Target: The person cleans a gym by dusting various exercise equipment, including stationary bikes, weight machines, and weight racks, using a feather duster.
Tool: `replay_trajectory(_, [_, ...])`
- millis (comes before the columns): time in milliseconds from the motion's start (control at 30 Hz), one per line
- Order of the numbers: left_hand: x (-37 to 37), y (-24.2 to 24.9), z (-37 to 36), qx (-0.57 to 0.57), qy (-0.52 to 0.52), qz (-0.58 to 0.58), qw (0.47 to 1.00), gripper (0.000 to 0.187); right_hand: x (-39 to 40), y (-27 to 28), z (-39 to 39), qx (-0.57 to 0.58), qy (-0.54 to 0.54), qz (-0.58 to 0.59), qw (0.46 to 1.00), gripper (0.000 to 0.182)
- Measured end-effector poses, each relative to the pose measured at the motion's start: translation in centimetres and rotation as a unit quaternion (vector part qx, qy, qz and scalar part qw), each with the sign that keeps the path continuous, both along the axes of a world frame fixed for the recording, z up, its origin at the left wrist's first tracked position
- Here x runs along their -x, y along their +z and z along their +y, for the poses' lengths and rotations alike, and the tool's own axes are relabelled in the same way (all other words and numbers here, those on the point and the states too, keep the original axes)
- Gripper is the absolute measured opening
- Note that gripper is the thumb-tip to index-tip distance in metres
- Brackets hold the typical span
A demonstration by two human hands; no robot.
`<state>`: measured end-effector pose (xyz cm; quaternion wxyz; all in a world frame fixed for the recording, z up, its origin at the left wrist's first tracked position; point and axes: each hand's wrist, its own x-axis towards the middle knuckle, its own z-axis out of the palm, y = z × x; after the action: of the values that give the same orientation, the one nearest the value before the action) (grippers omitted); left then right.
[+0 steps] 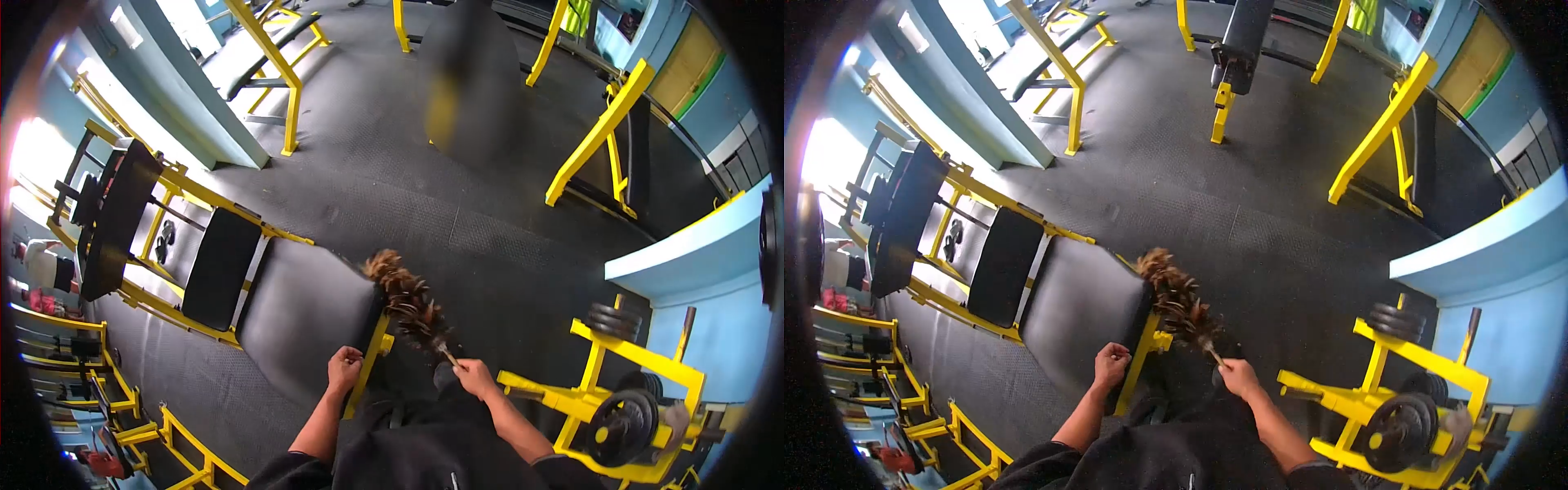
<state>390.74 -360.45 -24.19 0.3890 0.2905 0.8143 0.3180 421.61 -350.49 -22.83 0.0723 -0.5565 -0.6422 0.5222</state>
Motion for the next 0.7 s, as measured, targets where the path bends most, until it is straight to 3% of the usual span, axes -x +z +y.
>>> replay_trajectory(33, [-0.8, -0.7, 0.7, -0.003, 0.004, -0.001, 1.0, 0.009, 0.7, -0.5, 3.1, 0.004, 0.058, -0.009, 0.998, 0.018])
replay_trajectory(133, [-3.5, 0.6, 4.1, -0.019, -0.002, 0.043, 0.999, 0.009, 4.3, -0.9, 10.8, 0.042, 0.102, -0.028, 0.994, 0.021])
replay_trajectory(200, [-4.5, 2.8, 6.2, 0.003, 0.016, 0.03, 0.999, 0.009, 4.9, -2.0, 13.7, 0.007, 0.137, -0.024, 0.99, 0.021])
replay_trajectory(300, [-3.6, 3.4, 8.0, 0.003, 0.05, 0.043, 0.998, 0.009, 4.0, -1.5, 16.3, 0.075, 0.19, -0.061, 0.977, 0.022])
replay_trajectory(400, [-2.3, 2.0, 8.4, -0.031, 0.121, 0.011, 0.992, 0.012, -0.1, -0.8, 17.5, 0.112, 0.192, -0.046, 0.974, 0.02])
replay_trajectory(467, [-0.6, -0.3, 8.8, -0.082, 0.273, -0.149, 0.947, 0.014, -0.4, 0.0, 18.2, 0.156, 0.168, -0.069, 0.971, 0.022])
replay_trajectory(533, [0.1, -2.1, 10.0, -0.047, 0.298, -0.149, 0.942, 0.024, -0.5, -0.1, 20.1, 0.142, 0.183, -0.056, 0.971, 0.027])
replay_trajectory(600, [1.6, -1.2, 13.2, 0.107, 0.125, 0.1, 0.981, 0.038, 3.4, 0.3, 23.3, 0.167, 0.188, -0.085, 0.964, 0.025])
replay_trajectory(633, [2.3, -0.5, 14.9, 0.14, 0.13, 0.047, 0.98, 0.054, 5.4, -1.3, 24.7, 0.165, 0.225, -0.074, 0.957, 0.025])
replay_trajectory(700, [3.4, -0.8, 17.0, 0.176, 0.098, 0.065, 0.977, 0.057, 9.6, -4.4, 26.2, 0.146, 0.291, -0.073, 0.943, 0.025])
